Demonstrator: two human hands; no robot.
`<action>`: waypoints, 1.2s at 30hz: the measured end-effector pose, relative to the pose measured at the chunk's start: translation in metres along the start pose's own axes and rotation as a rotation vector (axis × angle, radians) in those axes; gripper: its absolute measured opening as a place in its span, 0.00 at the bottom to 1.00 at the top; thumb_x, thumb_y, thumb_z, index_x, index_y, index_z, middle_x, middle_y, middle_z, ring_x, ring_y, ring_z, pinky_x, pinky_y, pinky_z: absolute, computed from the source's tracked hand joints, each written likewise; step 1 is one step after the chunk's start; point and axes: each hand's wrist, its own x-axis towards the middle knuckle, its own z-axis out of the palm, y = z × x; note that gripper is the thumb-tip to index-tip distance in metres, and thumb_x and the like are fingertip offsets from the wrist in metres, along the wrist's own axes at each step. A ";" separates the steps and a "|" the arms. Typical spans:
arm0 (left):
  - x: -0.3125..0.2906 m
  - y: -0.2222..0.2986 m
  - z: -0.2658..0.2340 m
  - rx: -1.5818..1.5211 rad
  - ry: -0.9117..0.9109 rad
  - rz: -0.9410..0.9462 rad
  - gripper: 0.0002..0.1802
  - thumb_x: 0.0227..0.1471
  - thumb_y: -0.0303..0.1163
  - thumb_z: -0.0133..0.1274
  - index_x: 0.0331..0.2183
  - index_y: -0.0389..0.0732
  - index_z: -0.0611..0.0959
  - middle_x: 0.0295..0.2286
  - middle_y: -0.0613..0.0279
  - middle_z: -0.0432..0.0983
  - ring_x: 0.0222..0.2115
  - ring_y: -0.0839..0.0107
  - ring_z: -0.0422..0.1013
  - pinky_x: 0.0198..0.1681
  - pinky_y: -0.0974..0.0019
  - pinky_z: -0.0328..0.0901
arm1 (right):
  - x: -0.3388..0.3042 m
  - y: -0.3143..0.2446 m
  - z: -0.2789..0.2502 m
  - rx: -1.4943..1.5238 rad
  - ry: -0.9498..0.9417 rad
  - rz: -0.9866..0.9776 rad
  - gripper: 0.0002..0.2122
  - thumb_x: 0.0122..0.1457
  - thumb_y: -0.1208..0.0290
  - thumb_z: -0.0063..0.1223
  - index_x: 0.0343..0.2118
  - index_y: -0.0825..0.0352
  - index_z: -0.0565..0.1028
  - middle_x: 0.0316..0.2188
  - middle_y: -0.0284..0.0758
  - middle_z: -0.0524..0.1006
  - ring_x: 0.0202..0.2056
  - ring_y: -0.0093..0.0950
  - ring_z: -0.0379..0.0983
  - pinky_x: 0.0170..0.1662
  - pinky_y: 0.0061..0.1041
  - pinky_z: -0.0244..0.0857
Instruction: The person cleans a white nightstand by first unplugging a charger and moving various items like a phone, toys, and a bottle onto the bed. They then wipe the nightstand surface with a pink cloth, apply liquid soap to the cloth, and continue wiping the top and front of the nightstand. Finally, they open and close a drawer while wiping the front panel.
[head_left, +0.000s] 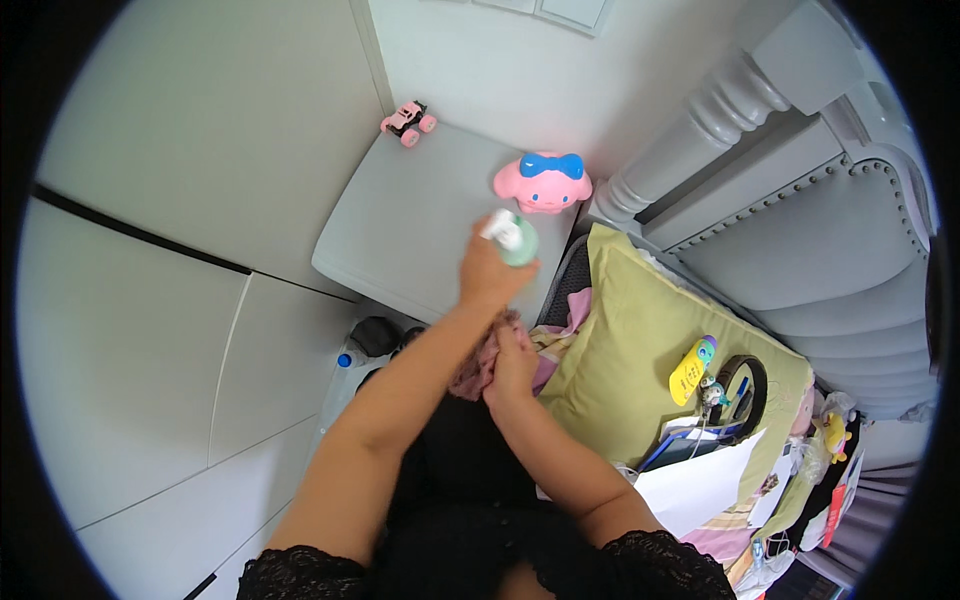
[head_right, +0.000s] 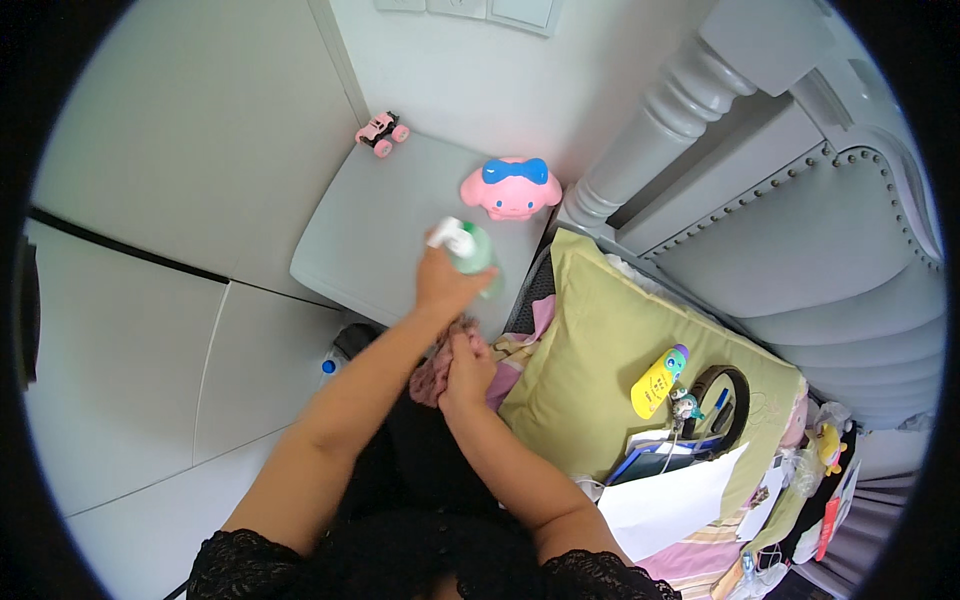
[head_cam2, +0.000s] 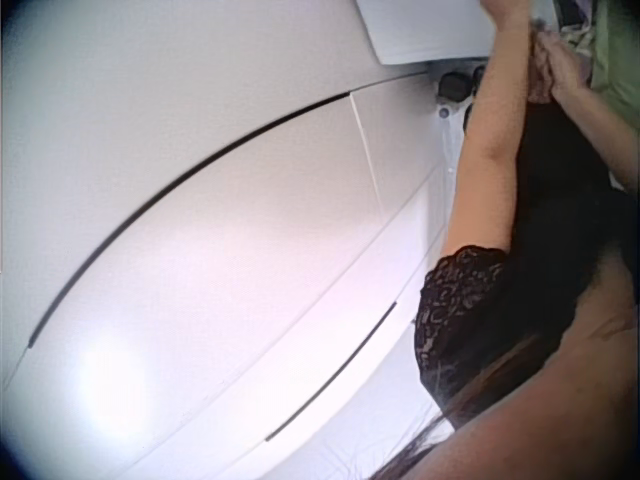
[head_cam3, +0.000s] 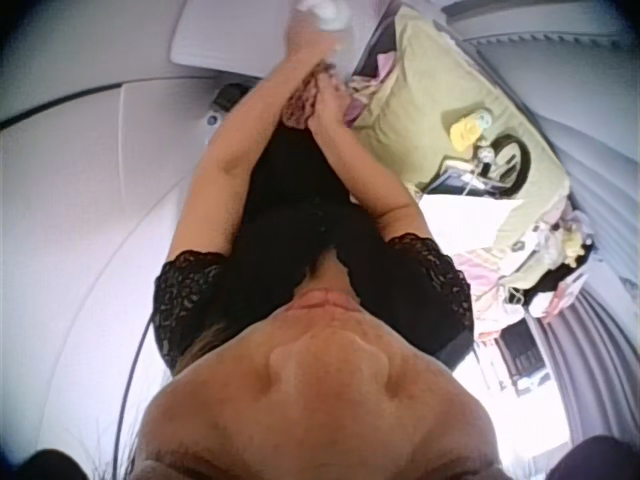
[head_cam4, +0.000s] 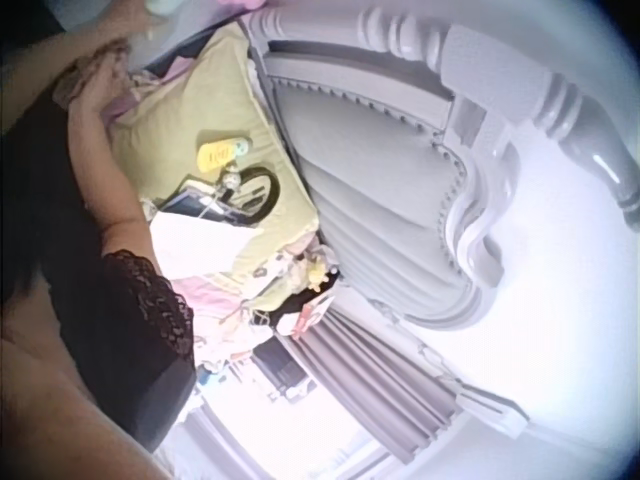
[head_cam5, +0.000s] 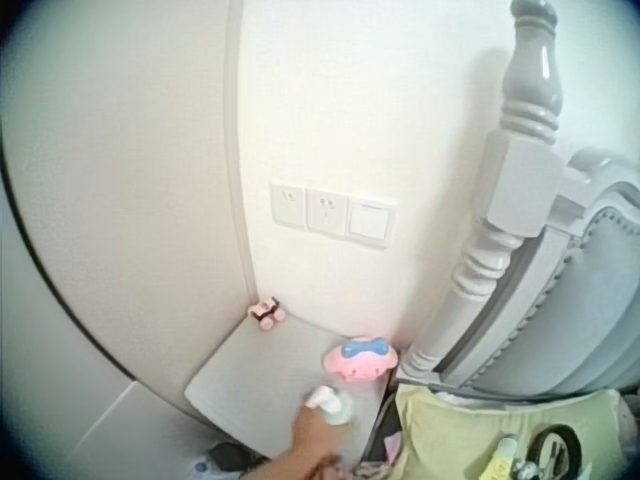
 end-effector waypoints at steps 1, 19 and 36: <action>0.011 -0.009 -0.016 0.014 0.053 0.018 0.46 0.28 0.37 0.70 0.50 0.39 0.66 0.44 0.51 0.69 0.46 0.53 0.68 0.48 0.56 0.64 | 0.005 -0.012 0.008 -0.029 0.008 -0.060 0.09 0.54 0.73 0.57 0.30 0.61 0.65 0.19 0.29 0.70 0.17 0.20 0.66 0.17 0.17 0.58; 0.178 -0.108 -0.178 0.272 0.221 -0.009 0.53 0.31 0.40 0.71 0.54 0.31 0.60 0.48 0.49 0.67 0.49 0.58 0.67 0.49 0.60 0.65 | 0.135 0.055 0.061 -1.683 0.027 -1.140 0.12 0.48 0.69 0.53 0.38 0.56 0.74 0.45 0.35 0.69 0.45 0.43 0.63 0.44 0.42 0.61; -0.096 -0.150 -0.131 -0.209 0.404 -0.313 0.37 0.49 0.28 0.60 0.57 0.37 0.60 0.52 0.52 0.62 0.49 0.64 0.63 0.52 0.60 0.61 | 0.171 0.002 0.063 -1.643 0.089 -1.221 0.18 0.44 0.54 0.58 0.35 0.62 0.76 0.43 0.38 0.70 0.48 0.40 0.60 0.44 0.45 0.58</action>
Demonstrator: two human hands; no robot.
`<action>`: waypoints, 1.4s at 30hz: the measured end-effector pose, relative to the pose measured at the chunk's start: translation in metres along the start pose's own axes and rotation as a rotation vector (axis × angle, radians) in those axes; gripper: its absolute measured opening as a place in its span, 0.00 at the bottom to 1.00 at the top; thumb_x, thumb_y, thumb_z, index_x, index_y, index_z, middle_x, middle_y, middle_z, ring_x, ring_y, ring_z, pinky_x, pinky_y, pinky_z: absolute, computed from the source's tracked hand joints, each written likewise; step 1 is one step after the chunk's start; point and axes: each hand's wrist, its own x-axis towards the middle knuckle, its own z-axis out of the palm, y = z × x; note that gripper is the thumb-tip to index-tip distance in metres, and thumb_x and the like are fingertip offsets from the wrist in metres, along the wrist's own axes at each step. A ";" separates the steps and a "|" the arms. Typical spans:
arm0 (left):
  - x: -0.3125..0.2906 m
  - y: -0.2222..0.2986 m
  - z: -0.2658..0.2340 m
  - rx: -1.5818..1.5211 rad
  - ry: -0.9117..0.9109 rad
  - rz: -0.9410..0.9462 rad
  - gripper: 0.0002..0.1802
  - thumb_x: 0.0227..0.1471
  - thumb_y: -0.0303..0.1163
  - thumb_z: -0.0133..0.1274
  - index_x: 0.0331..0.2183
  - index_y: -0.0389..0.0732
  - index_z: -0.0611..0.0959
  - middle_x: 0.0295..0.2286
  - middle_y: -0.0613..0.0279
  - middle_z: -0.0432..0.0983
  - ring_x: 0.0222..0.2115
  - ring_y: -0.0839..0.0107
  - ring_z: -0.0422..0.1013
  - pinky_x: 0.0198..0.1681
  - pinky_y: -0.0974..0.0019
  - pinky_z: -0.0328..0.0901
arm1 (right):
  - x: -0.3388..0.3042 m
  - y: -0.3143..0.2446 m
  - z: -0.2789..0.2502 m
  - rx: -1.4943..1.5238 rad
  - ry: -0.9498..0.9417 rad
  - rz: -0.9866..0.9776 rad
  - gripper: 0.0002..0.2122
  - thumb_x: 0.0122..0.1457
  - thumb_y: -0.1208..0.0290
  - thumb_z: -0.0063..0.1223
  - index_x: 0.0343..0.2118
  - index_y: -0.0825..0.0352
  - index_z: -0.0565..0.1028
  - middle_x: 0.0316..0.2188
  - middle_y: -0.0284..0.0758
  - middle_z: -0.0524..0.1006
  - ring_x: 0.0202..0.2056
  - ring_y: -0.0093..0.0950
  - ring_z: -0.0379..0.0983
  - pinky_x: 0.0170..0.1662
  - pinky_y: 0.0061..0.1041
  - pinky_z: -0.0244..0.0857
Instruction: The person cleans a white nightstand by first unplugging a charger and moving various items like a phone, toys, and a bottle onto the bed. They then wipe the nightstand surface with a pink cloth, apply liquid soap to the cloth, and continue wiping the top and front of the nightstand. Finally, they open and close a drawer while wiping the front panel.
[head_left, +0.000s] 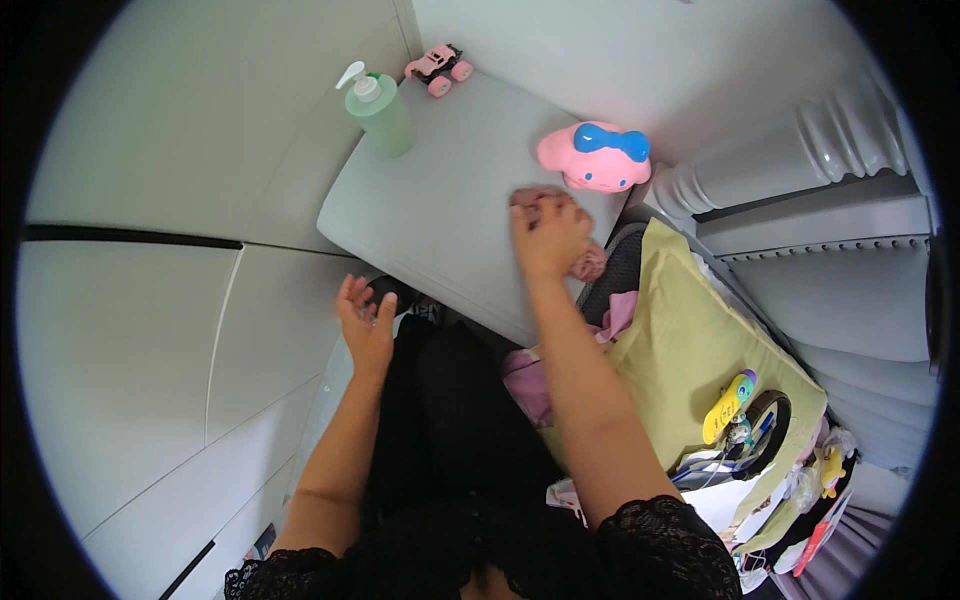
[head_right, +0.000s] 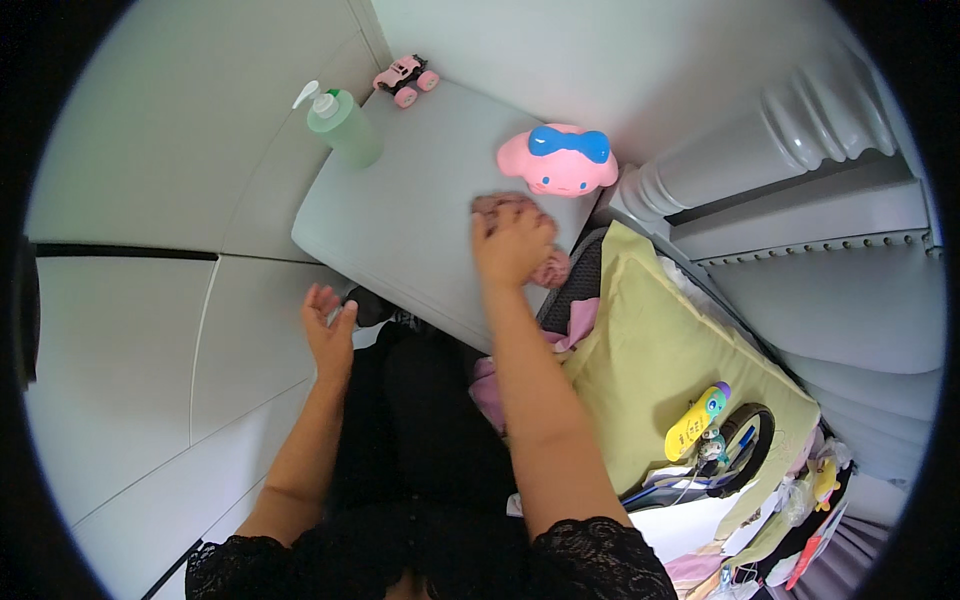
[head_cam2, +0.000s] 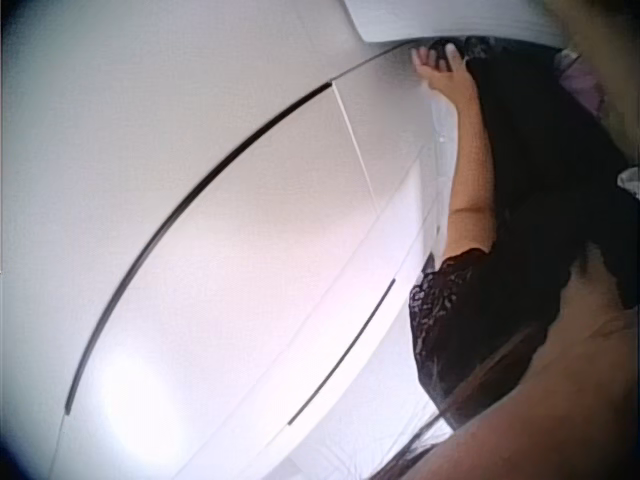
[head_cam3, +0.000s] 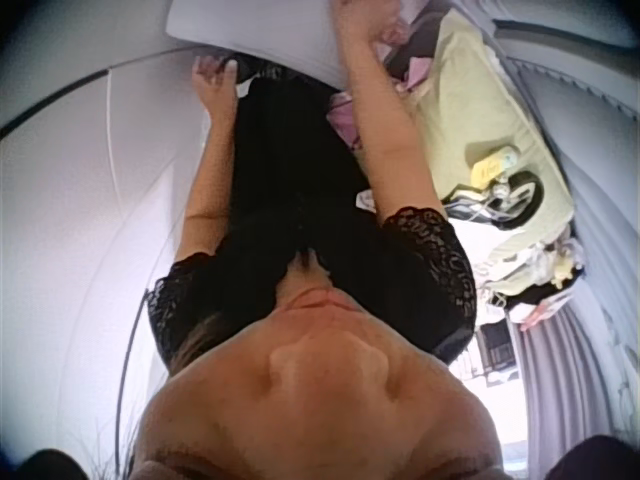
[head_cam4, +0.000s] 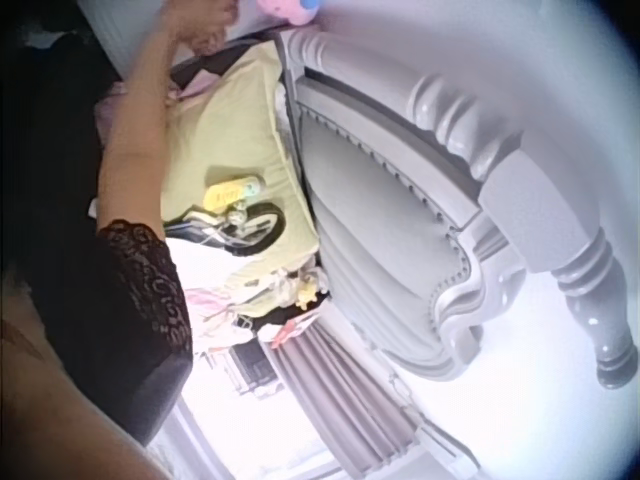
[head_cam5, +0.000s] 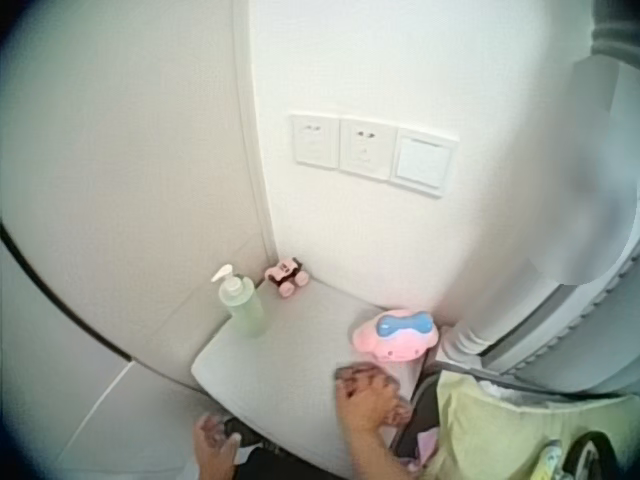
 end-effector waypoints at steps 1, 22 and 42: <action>-0.009 -0.003 -0.001 -0.024 0.014 -0.025 0.36 0.50 0.29 0.59 0.57 0.37 0.60 0.52 0.52 0.62 0.49 0.65 0.63 0.51 0.61 0.61 | -0.015 -0.020 0.002 0.027 -0.019 -0.052 0.17 0.44 0.55 0.58 0.34 0.61 0.76 0.41 0.37 0.70 0.47 0.39 0.61 0.43 0.43 0.58; -0.057 -0.001 -0.052 -0.215 0.239 -0.239 0.21 0.60 0.34 0.46 0.53 0.40 0.65 0.50 0.60 0.65 0.47 0.72 0.63 0.49 0.69 0.59 | -0.030 -0.078 0.023 0.132 -0.181 -0.316 0.15 0.47 0.62 0.56 0.40 0.52 0.76 0.52 0.37 0.66 0.53 0.47 0.57 0.47 0.53 0.54; -0.073 -0.007 -0.050 -0.254 0.162 -0.146 0.22 0.59 0.35 0.47 0.52 0.38 0.65 0.48 0.58 0.65 0.45 0.73 0.64 0.48 0.68 0.60 | -0.110 -0.008 -0.034 0.018 -0.130 -0.283 0.18 0.46 0.69 0.58 0.43 0.51 0.76 0.50 0.32 0.69 0.50 0.40 0.62 0.49 0.46 0.57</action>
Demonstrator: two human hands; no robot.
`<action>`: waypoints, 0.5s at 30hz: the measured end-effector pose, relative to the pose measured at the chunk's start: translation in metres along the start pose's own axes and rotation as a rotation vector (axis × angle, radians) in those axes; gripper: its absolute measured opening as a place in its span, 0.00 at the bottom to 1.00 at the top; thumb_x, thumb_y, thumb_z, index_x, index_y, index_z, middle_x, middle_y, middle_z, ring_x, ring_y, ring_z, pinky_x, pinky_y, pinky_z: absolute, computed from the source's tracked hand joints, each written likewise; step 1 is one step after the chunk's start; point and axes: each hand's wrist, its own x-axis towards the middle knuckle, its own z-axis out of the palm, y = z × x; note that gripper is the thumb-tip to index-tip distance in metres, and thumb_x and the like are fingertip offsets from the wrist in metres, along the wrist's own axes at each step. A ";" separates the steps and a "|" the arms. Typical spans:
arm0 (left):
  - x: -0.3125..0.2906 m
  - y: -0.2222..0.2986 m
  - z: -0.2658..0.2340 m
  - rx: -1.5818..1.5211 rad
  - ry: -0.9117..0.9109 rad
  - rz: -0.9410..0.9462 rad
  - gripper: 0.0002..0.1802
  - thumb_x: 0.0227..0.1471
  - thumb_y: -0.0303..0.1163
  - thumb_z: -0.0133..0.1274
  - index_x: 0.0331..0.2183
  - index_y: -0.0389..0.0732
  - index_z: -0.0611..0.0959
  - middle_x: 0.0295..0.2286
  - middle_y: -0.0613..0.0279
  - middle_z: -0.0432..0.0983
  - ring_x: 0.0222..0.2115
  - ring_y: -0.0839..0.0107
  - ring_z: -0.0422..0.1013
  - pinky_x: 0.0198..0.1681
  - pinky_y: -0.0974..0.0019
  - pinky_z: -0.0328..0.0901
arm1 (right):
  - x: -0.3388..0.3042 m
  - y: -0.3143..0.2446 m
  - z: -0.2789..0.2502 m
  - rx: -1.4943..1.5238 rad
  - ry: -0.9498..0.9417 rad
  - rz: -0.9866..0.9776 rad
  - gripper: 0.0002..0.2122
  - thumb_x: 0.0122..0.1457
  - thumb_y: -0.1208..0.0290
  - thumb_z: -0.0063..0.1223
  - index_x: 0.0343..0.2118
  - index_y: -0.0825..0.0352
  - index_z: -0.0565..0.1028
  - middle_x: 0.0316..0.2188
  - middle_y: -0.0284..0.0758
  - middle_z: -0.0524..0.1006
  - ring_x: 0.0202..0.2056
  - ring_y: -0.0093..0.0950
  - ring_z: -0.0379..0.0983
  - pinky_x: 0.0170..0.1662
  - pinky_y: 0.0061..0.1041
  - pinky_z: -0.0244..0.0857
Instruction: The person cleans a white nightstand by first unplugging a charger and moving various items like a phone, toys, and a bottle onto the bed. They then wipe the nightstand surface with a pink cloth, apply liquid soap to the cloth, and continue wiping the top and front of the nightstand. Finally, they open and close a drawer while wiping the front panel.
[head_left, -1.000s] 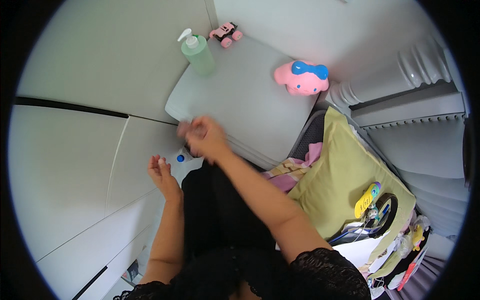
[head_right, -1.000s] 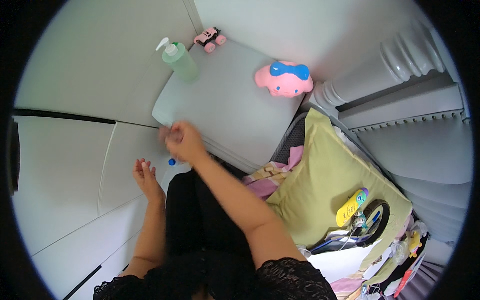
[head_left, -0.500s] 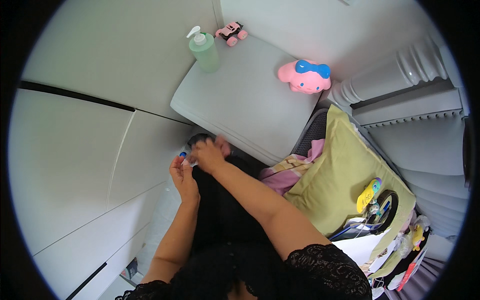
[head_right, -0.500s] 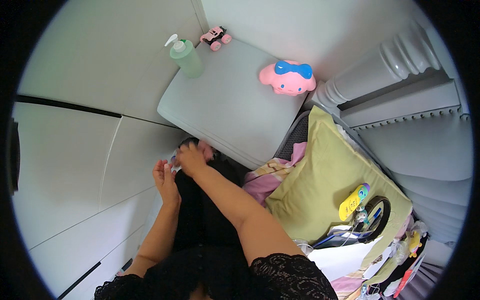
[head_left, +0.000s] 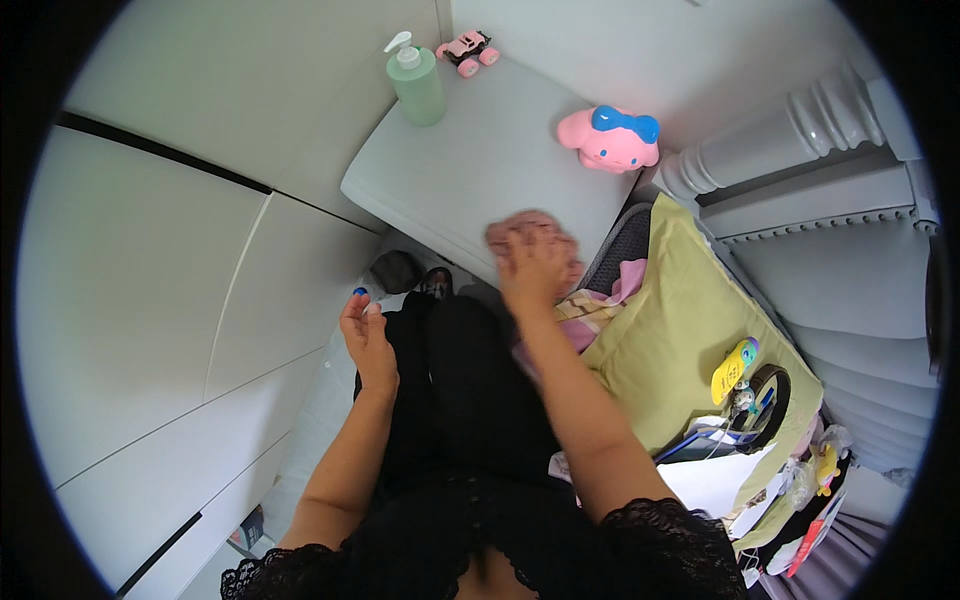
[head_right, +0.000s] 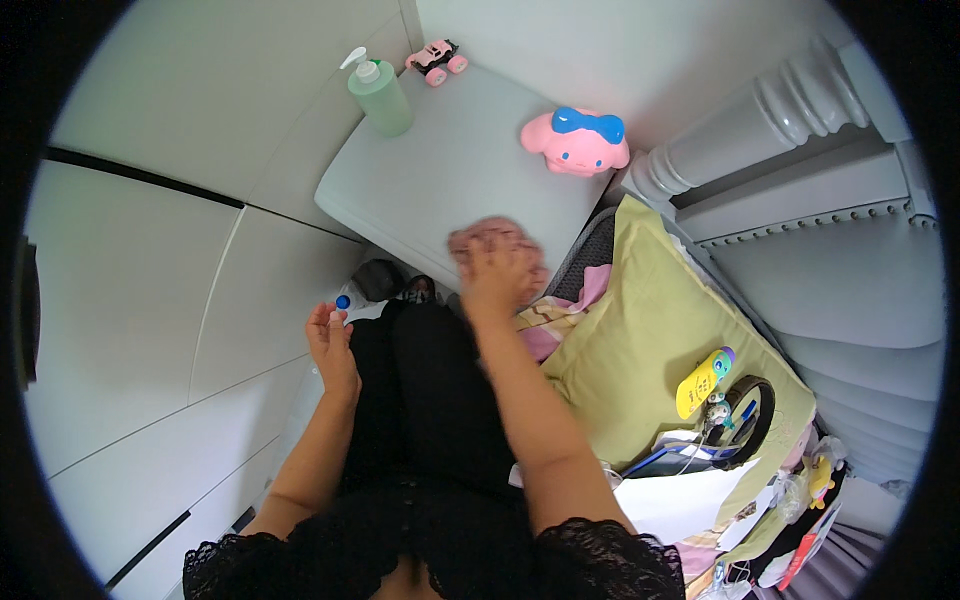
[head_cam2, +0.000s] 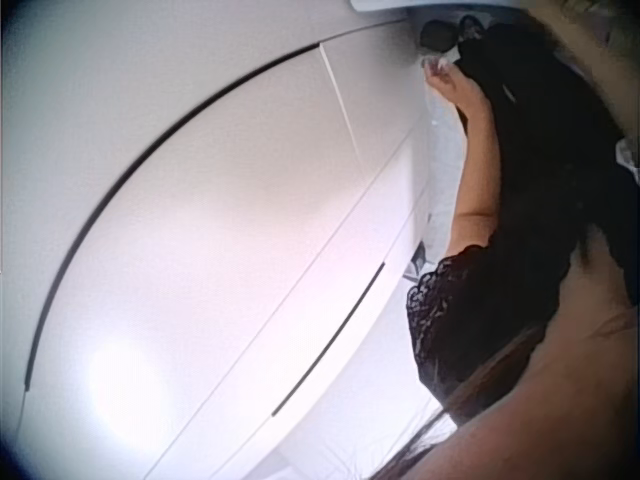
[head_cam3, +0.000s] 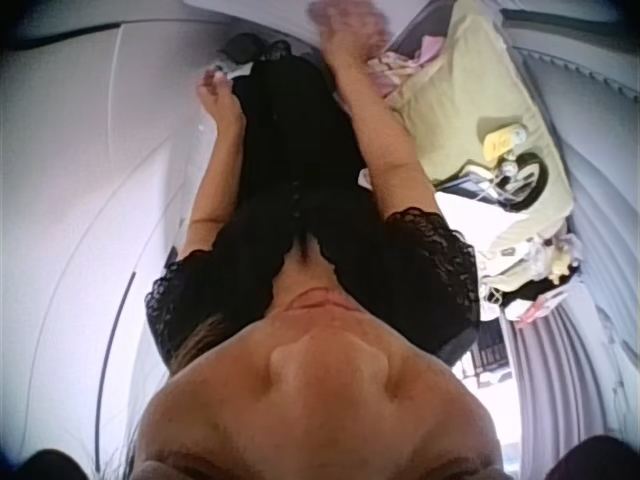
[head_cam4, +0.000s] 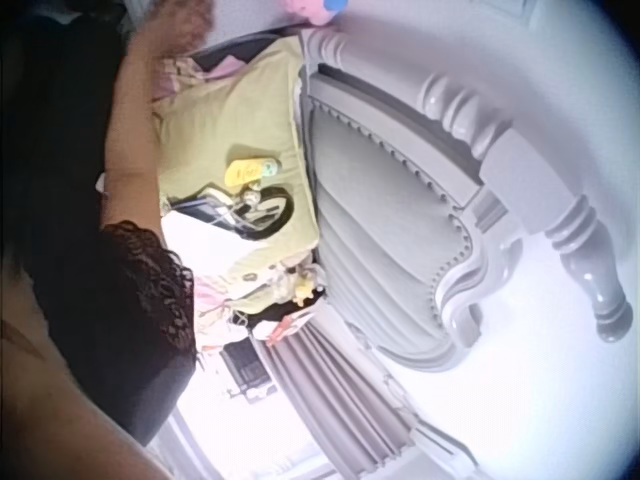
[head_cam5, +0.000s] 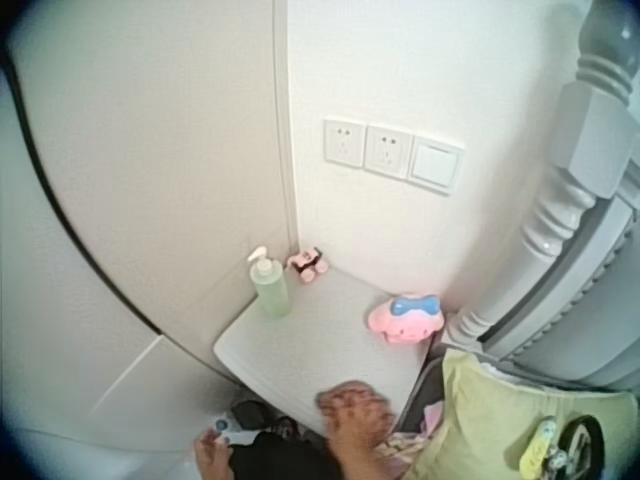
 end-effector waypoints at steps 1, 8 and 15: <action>-0.001 -0.001 0.003 0.016 -0.015 0.004 0.22 0.60 0.36 0.47 0.53 0.39 0.65 0.49 0.59 0.65 0.46 0.71 0.65 0.49 0.68 0.60 | -0.006 -0.022 0.008 0.054 -0.054 0.024 0.18 0.44 0.68 0.58 0.42 0.49 0.76 0.49 0.30 0.70 0.53 0.42 0.57 0.52 0.49 0.52; 0.002 0.028 0.014 0.009 -0.084 0.115 0.21 0.61 0.36 0.46 0.53 0.39 0.65 0.50 0.59 0.65 0.47 0.70 0.66 0.49 0.67 0.61 | -0.003 -0.110 0.013 1.169 -0.282 -0.073 0.13 0.46 0.79 0.53 0.36 0.59 0.79 0.48 0.36 0.72 0.49 0.42 0.63 0.53 0.37 0.59; 0.005 0.014 0.012 0.062 -0.051 0.084 0.20 0.61 0.34 0.45 0.52 0.39 0.66 0.50 0.58 0.65 0.46 0.70 0.66 0.48 0.67 0.62 | -0.018 0.006 -0.014 0.311 -0.032 -0.172 0.13 0.50 0.75 0.51 0.40 0.65 0.77 0.47 0.40 0.73 0.52 0.42 0.65 0.53 0.39 0.60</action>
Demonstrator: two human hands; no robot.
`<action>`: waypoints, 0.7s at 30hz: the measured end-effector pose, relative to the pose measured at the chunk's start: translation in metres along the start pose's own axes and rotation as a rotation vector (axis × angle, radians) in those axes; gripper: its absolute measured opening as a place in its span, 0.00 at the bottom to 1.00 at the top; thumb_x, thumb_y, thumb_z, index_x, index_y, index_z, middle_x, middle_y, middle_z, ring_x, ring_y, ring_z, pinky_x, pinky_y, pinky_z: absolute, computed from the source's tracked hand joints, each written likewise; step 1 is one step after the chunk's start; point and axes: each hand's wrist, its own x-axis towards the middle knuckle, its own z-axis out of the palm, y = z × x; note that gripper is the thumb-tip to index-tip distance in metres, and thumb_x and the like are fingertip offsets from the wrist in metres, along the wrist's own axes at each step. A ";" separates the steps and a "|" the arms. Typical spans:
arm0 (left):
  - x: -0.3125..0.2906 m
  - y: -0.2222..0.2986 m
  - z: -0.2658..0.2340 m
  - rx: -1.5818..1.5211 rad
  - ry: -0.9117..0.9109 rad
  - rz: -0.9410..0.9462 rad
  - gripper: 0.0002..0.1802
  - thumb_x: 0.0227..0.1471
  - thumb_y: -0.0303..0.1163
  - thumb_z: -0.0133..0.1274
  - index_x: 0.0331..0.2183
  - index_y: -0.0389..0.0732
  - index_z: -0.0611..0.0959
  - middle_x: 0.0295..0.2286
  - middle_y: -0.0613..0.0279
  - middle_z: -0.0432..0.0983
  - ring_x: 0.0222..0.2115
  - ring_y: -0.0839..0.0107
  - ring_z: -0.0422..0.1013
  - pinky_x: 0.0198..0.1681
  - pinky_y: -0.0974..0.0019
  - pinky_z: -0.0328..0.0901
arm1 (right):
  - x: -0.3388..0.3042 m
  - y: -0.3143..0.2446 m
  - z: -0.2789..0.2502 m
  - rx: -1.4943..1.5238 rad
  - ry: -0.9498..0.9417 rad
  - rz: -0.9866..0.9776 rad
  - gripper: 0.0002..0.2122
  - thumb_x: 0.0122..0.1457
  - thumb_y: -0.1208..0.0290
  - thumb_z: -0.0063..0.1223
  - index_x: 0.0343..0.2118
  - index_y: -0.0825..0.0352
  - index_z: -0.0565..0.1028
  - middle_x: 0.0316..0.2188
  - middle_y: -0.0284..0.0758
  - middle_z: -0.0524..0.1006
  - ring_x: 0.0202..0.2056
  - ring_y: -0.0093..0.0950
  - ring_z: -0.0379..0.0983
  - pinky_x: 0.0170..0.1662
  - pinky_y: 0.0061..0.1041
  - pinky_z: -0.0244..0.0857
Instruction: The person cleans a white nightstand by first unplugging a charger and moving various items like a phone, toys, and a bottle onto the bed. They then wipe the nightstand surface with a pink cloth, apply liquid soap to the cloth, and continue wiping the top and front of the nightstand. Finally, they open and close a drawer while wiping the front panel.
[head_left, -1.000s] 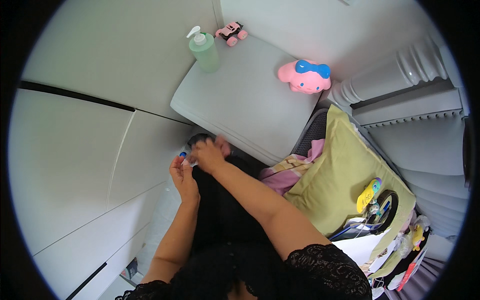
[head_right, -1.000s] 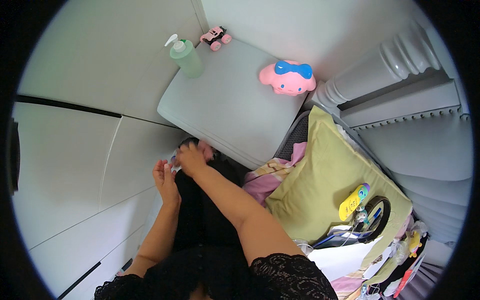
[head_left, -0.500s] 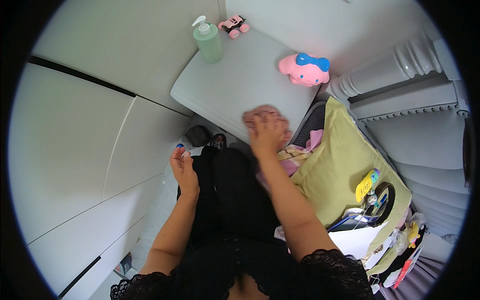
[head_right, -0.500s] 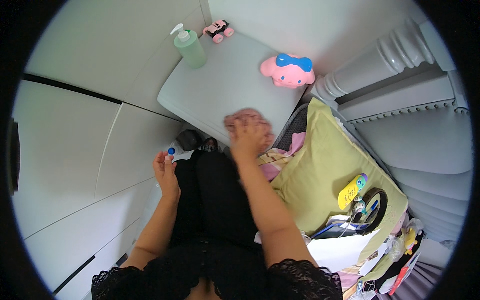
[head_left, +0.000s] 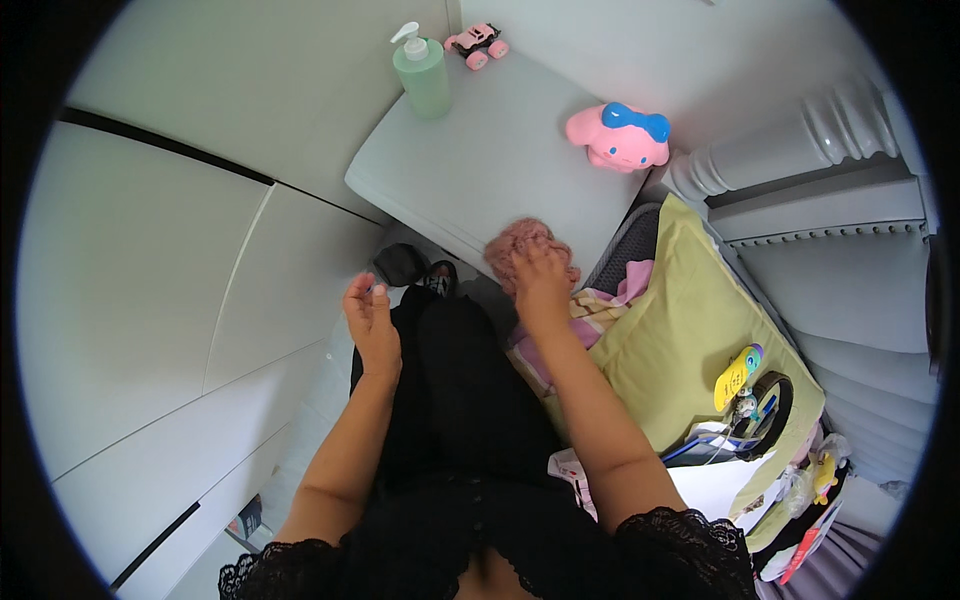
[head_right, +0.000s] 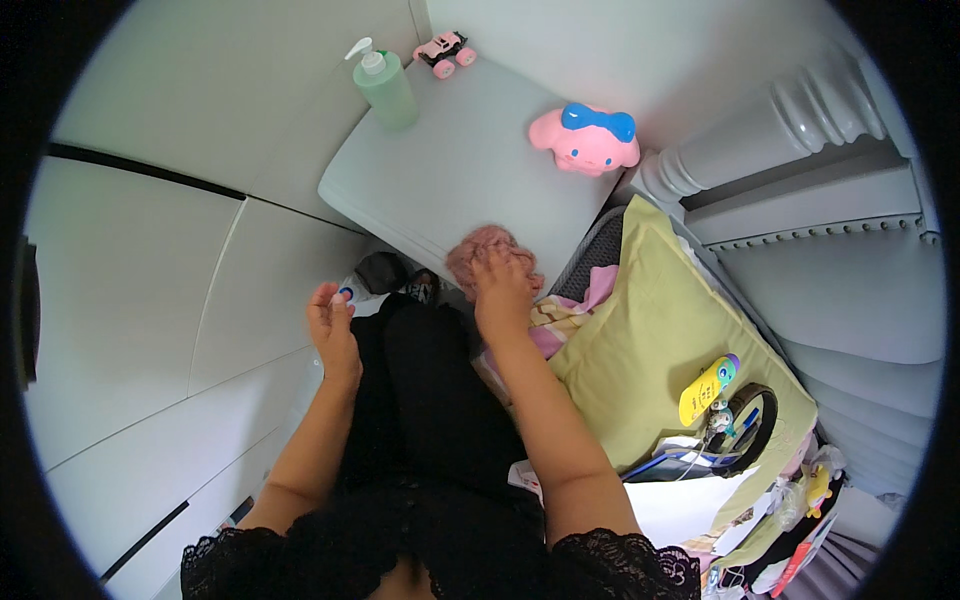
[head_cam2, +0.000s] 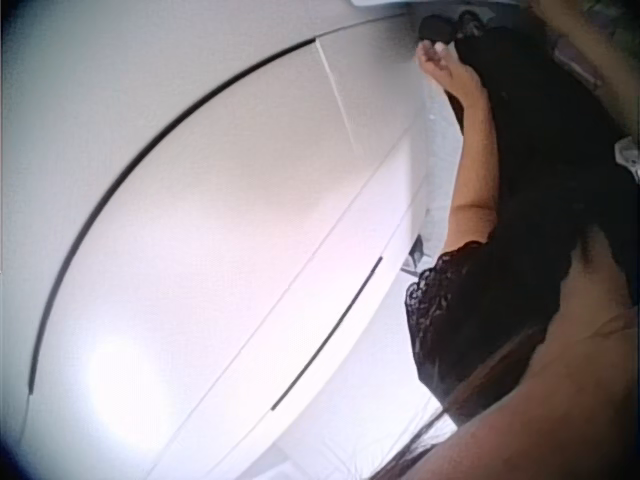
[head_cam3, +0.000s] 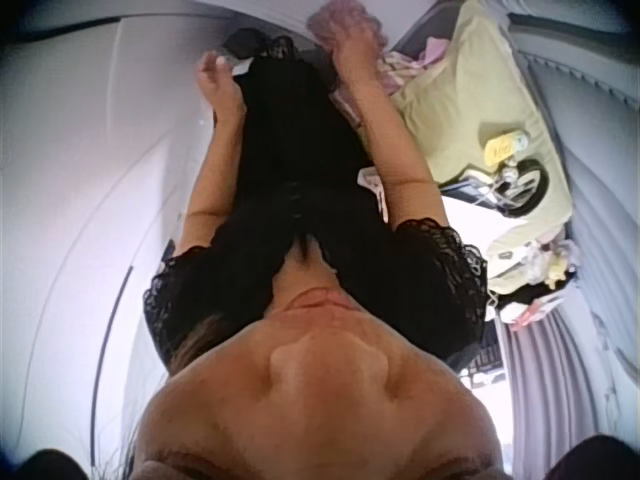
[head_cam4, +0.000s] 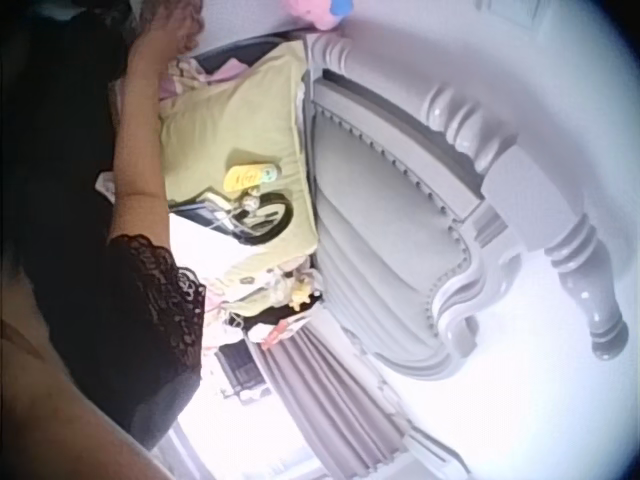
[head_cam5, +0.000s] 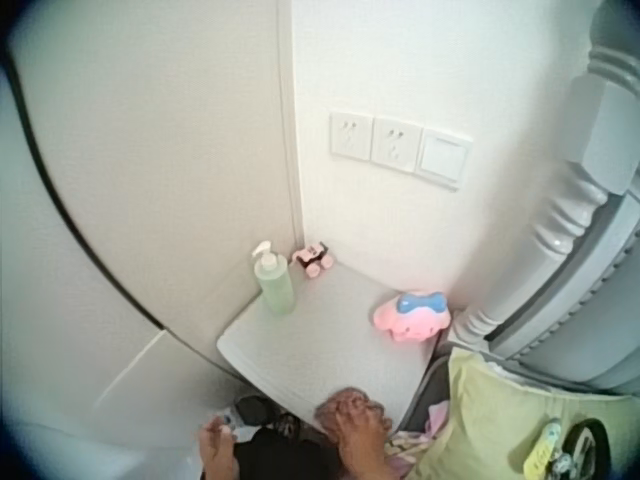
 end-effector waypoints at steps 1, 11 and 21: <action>-0.003 -0.007 0.003 -0.003 -0.007 -0.032 0.20 0.61 0.34 0.45 0.52 0.38 0.66 0.50 0.58 0.65 0.46 0.70 0.66 0.48 0.67 0.62 | -0.012 0.007 0.019 -0.132 0.012 -0.067 0.13 0.51 0.74 0.50 0.40 0.64 0.77 0.47 0.39 0.73 0.52 0.41 0.65 0.53 0.39 0.60; 0.017 0.026 -0.003 -0.062 -0.007 -0.009 0.22 0.59 0.32 0.48 0.52 0.37 0.65 0.49 0.58 0.65 0.45 0.73 0.64 0.48 0.69 0.61 | 0.012 -0.022 0.050 0.068 -0.052 -0.124 0.16 0.44 0.75 0.51 0.40 0.65 0.76 0.48 0.37 0.73 0.50 0.40 0.66 0.53 0.36 0.60; -0.002 0.022 -0.011 -0.136 0.022 -0.138 0.22 0.59 0.32 0.47 0.53 0.36 0.64 0.48 0.58 0.65 0.43 0.71 0.67 0.46 0.68 0.62 | 0.022 -0.017 0.029 -0.122 -0.154 -0.172 0.14 0.47 0.77 0.48 0.38 0.67 0.77 0.44 0.39 0.75 0.46 0.41 0.68 0.48 0.36 0.63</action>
